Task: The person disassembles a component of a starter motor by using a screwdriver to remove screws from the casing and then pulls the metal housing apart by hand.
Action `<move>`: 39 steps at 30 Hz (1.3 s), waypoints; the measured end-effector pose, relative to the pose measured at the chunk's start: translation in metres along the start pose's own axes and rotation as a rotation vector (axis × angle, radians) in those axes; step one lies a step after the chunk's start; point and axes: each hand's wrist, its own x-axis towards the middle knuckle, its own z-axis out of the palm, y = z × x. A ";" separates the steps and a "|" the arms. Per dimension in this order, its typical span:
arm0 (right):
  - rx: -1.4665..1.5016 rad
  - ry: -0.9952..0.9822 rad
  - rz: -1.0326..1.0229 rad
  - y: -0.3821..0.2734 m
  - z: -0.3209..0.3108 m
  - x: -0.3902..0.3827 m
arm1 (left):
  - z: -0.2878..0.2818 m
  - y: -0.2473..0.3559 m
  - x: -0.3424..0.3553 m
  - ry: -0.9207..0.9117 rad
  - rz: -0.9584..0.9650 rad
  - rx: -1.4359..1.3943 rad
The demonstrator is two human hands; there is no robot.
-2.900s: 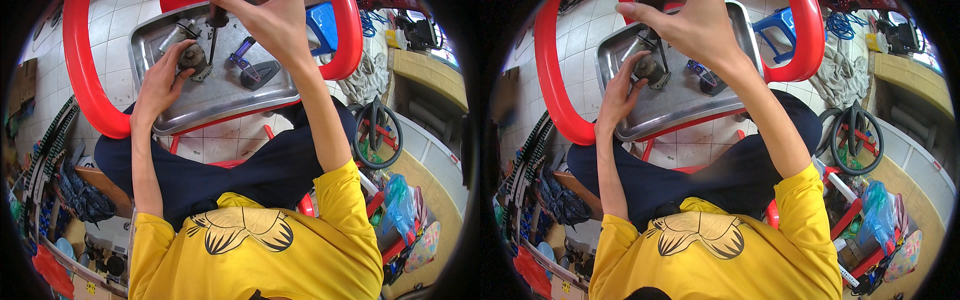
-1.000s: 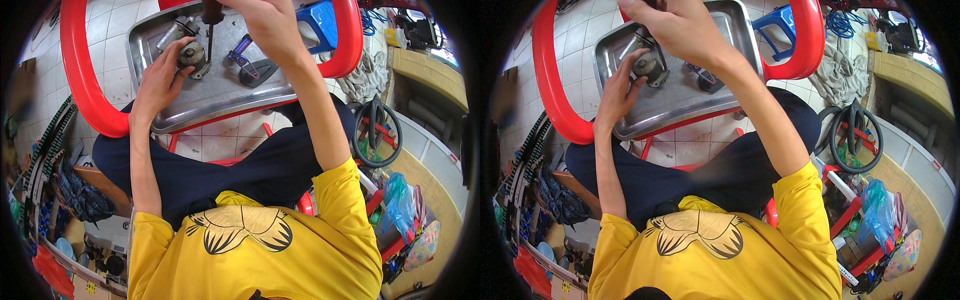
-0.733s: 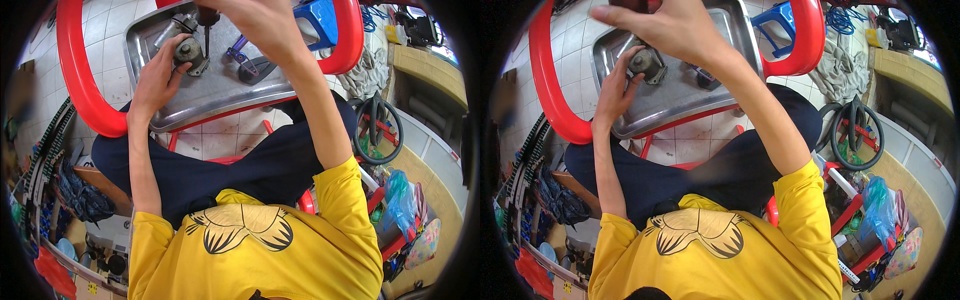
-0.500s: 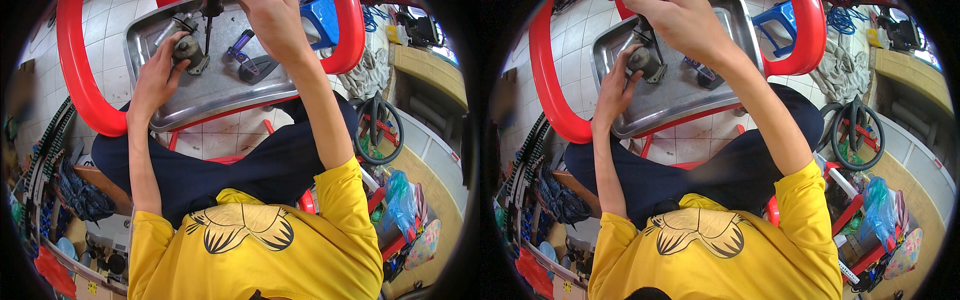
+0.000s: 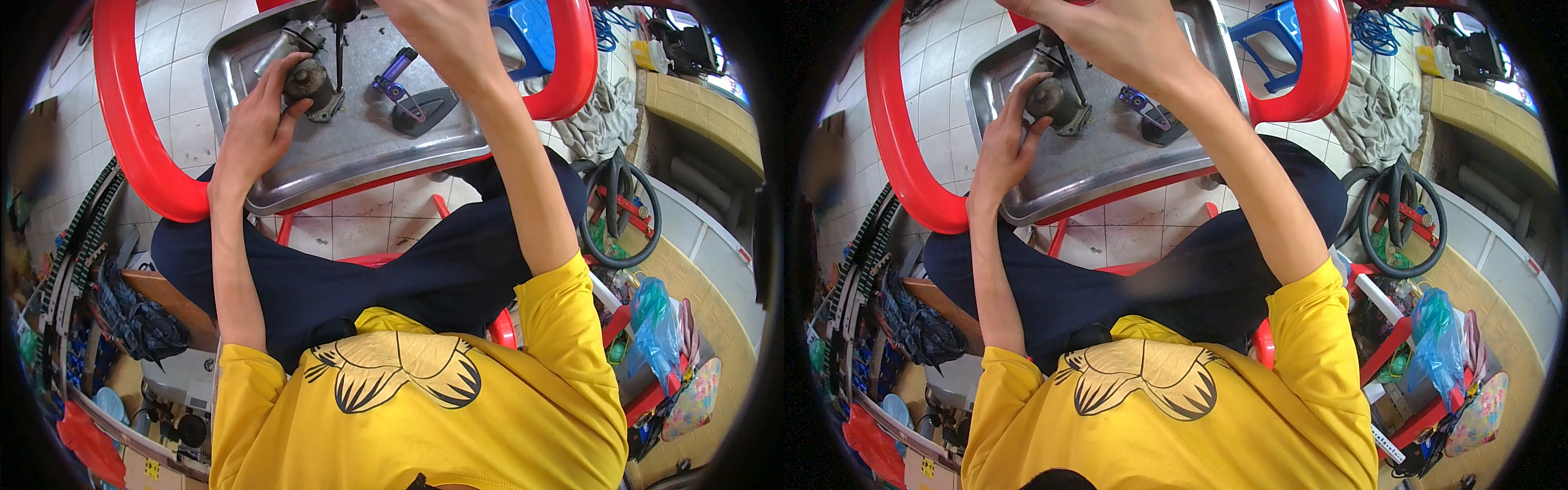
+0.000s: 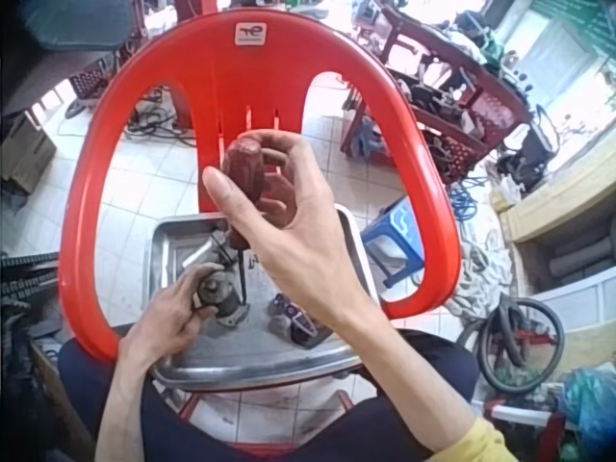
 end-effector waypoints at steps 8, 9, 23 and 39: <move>0.115 -0.004 -0.021 -0.004 -0.003 0.004 | -0.001 0.002 0.001 -0.012 0.025 -0.014; 0.112 0.004 -0.013 -0.005 -0.003 0.004 | -0.001 0.002 0.001 -0.011 0.024 -0.022; -0.004 -0.125 -0.106 0.011 -0.012 0.013 | 0.000 0.000 0.000 -0.009 0.016 -0.021; -0.059 -0.127 -0.079 0.003 -0.017 0.015 | 0.001 -0.002 -0.001 0.018 0.060 0.001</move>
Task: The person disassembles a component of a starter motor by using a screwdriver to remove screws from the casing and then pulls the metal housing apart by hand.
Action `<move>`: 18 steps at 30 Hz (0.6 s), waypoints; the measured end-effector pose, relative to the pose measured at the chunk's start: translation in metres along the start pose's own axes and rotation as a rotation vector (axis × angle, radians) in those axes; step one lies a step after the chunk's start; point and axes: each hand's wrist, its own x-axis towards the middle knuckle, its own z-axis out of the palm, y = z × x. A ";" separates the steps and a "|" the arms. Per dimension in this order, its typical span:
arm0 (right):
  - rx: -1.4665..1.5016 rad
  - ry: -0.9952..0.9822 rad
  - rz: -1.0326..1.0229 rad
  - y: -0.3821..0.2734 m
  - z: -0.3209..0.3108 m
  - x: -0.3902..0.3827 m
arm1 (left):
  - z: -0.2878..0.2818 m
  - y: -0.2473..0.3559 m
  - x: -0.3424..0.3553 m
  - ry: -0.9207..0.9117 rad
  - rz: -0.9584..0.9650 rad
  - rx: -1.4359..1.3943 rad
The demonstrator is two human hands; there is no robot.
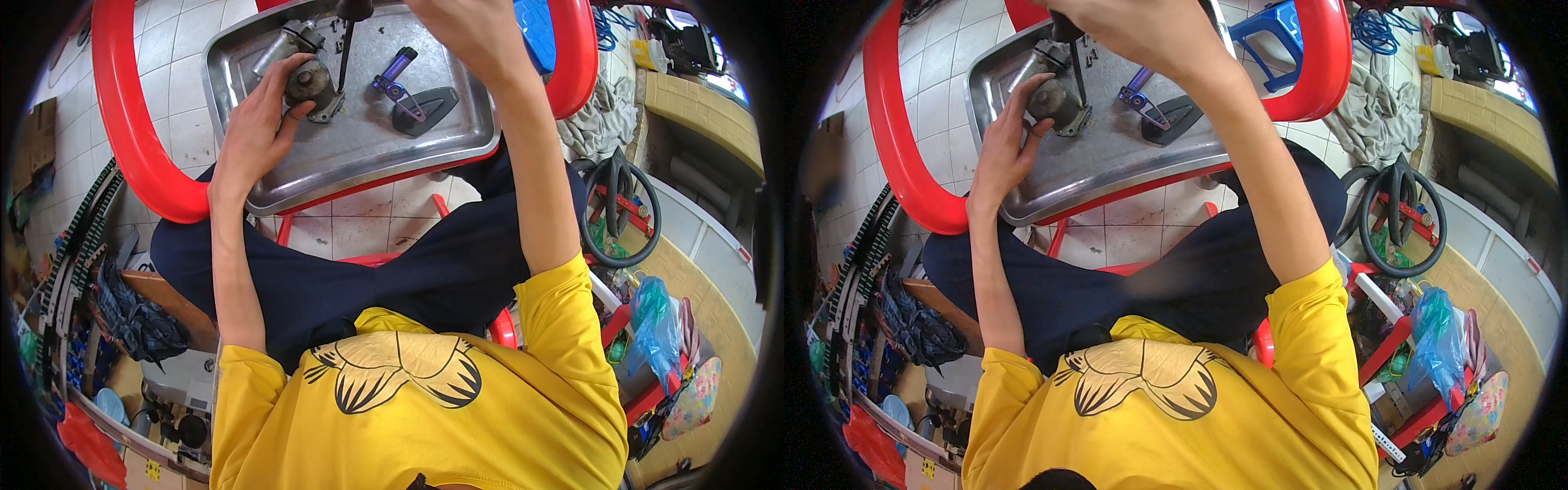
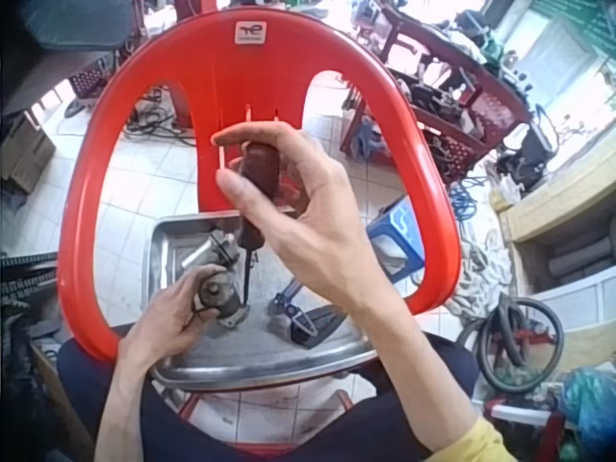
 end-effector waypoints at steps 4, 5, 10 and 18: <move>0.072 0.032 -0.065 0.021 0.000 0.002 | -0.001 0.002 0.002 -0.013 -0.023 0.010; 0.105 0.021 -0.047 0.021 0.001 0.002 | -0.001 0.002 0.002 -0.024 -0.039 0.000; 0.079 -0.011 0.033 0.008 0.008 0.001 | -0.002 0.007 0.005 0.018 0.020 0.006; 0.221 -0.028 0.031 0.003 0.007 -0.005 | -0.007 0.012 0.006 -0.056 -0.054 -0.054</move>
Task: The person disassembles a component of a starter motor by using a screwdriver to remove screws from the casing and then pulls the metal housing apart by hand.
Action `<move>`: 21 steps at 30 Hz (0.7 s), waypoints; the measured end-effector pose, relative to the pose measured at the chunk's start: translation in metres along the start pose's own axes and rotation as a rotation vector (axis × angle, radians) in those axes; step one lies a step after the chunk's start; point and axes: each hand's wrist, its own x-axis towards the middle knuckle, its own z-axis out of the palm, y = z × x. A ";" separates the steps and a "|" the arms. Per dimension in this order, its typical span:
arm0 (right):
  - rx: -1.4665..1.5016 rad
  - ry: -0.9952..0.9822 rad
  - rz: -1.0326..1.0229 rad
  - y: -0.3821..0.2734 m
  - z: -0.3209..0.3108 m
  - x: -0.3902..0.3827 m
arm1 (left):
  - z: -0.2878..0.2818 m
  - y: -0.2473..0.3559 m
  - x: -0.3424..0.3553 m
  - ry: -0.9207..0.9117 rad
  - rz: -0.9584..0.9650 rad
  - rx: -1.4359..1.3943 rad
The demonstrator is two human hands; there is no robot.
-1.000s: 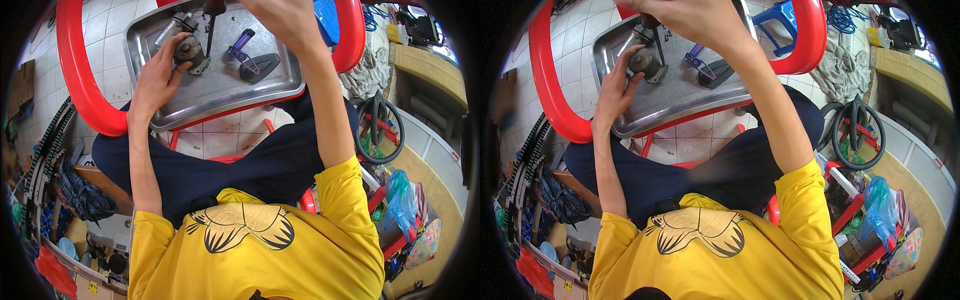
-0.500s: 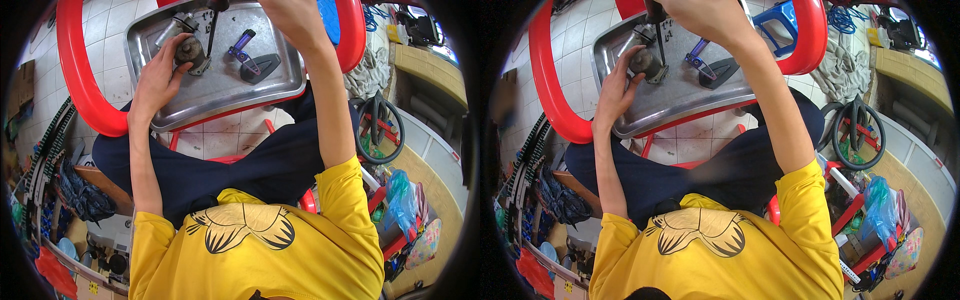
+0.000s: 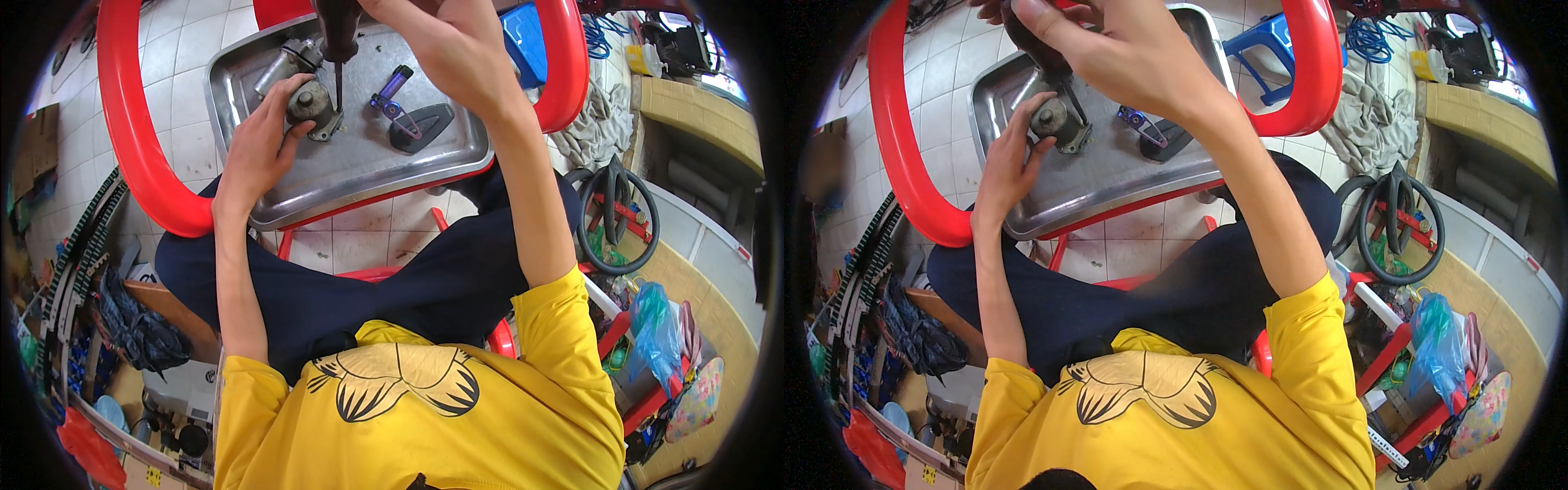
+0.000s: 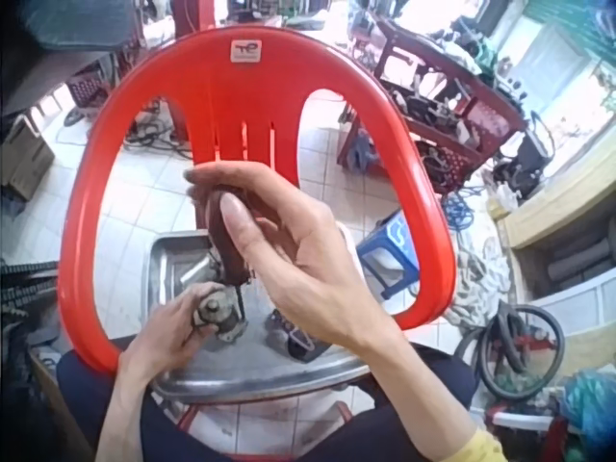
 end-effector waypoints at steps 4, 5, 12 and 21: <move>-0.222 -0.011 -0.004 -0.010 0.002 -0.004 | 0.002 -0.004 -0.001 0.070 0.097 0.019; -0.293 -0.005 -0.029 -0.014 0.003 -0.002 | 0.001 -0.004 0.000 0.067 0.106 0.015; -0.062 0.030 0.032 -0.006 0.002 -0.003 | -0.002 0.004 0.002 0.003 0.021 -0.015; -0.149 0.082 0.059 -0.016 0.003 -0.001 | -0.004 0.005 0.002 0.002 0.040 -0.012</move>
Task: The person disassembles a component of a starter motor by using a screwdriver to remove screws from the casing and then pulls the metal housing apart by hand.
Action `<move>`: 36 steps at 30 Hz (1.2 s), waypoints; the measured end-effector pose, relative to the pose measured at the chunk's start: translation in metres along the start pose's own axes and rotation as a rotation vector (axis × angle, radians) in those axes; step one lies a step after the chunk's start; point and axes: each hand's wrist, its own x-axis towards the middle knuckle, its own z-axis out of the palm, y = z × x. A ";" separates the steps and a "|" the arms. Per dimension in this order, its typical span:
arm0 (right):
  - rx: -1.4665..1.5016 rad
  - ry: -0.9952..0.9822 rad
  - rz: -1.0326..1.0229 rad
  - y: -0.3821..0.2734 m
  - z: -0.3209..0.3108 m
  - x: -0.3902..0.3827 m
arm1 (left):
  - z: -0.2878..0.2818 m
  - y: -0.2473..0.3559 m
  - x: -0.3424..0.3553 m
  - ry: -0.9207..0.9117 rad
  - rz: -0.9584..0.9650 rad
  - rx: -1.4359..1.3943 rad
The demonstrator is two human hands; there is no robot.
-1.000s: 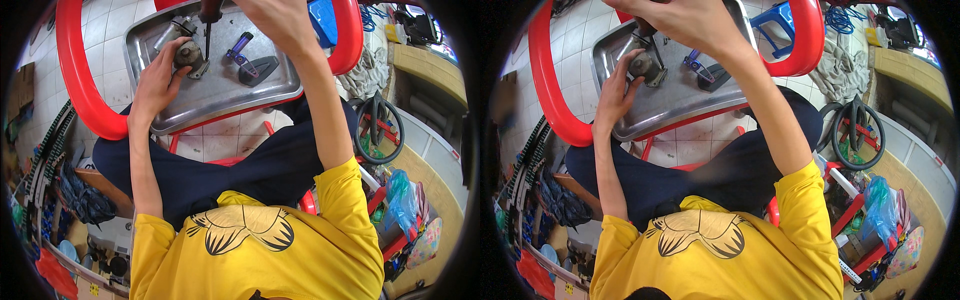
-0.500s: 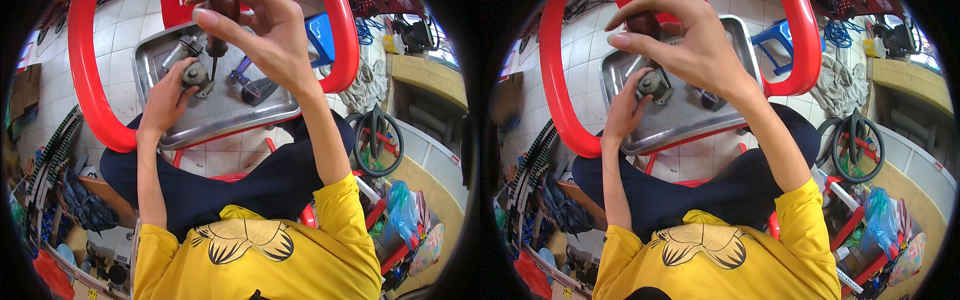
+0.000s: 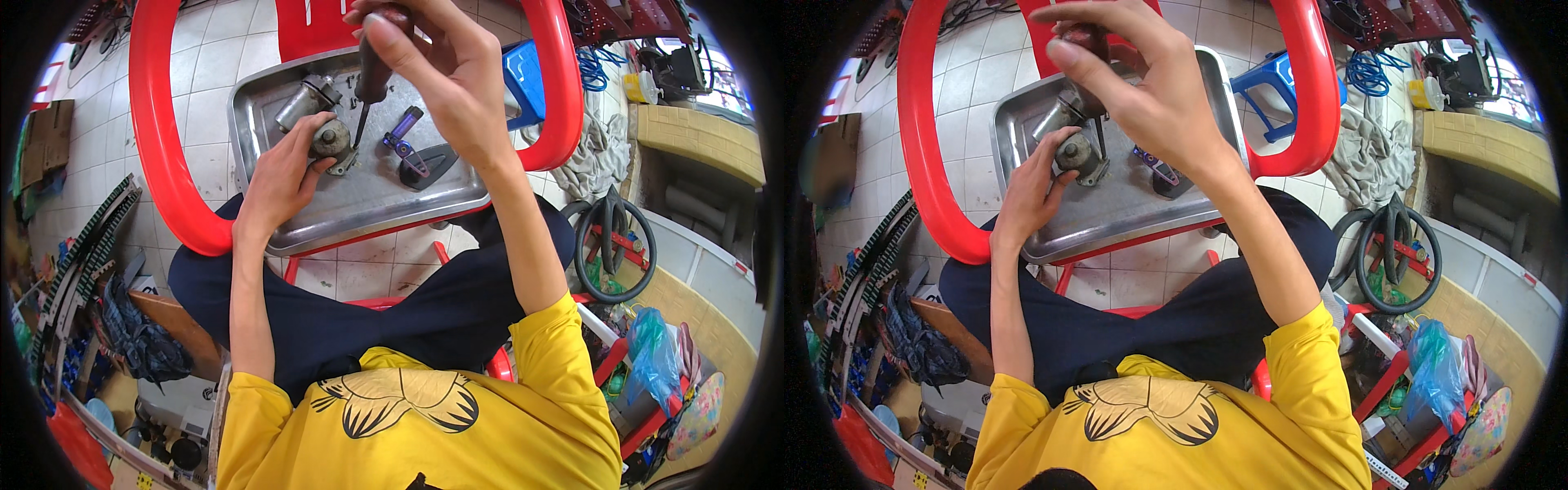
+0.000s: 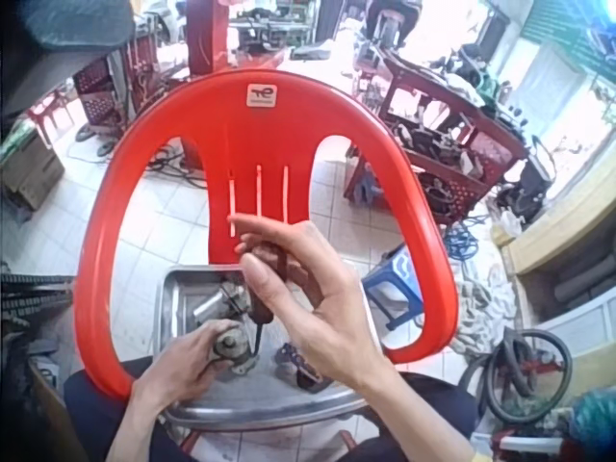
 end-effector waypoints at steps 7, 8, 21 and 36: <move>-0.025 -0.096 0.104 -0.005 0.001 -0.001 | 0.000 -0.003 -0.003 -0.001 -0.032 -0.002; 0.011 -0.117 0.065 0.003 0.001 0.000 | 0.000 -0.002 -0.002 0.002 -0.012 0.000; -0.198 0.031 -0.057 -0.011 0.008 -0.008 | 0.000 -0.004 -0.003 -0.005 -0.031 0.003; 0.028 0.089 0.132 -0.007 0.007 0.000 | 0.002 -0.003 -0.004 0.043 0.026 0.073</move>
